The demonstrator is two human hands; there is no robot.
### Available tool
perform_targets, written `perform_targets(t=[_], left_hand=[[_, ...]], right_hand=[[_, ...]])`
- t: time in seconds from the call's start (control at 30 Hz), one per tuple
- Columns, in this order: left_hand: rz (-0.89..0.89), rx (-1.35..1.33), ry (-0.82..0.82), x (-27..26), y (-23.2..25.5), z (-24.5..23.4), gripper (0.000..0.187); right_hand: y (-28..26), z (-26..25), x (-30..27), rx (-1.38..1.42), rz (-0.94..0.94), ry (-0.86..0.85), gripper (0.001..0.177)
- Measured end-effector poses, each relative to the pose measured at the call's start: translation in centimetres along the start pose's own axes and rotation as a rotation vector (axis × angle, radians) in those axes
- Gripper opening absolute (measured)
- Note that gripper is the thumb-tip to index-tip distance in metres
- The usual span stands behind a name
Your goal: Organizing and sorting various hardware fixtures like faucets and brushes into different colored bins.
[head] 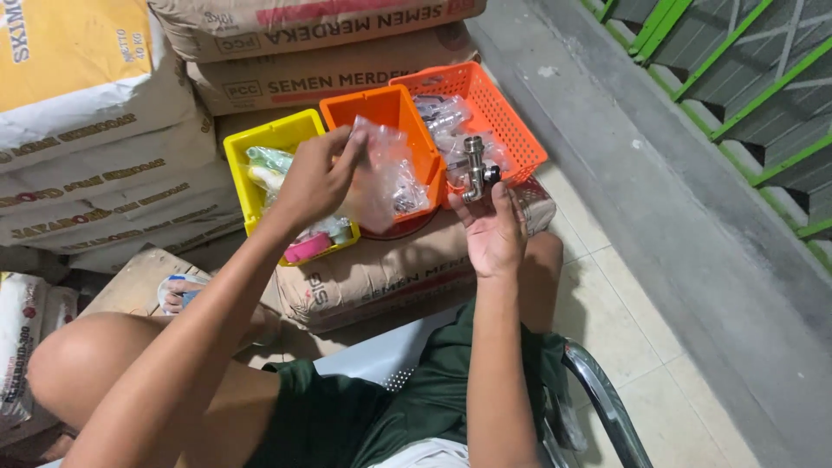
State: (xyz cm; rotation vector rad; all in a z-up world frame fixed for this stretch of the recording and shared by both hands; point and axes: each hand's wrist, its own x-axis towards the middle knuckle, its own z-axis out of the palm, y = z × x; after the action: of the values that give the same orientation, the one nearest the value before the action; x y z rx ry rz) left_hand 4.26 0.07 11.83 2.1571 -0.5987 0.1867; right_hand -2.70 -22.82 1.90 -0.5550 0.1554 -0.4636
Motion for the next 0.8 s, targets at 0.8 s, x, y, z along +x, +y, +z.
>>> perform_targets(t=[0.8], left_hand=[[-0.155, -0.225, 0.240, -9.7, -1.6, -3.9, 0.027]], right_hand=[[3.7, 7.1, -7.9, -0.217, 0.397, -0.368, 0.031]])
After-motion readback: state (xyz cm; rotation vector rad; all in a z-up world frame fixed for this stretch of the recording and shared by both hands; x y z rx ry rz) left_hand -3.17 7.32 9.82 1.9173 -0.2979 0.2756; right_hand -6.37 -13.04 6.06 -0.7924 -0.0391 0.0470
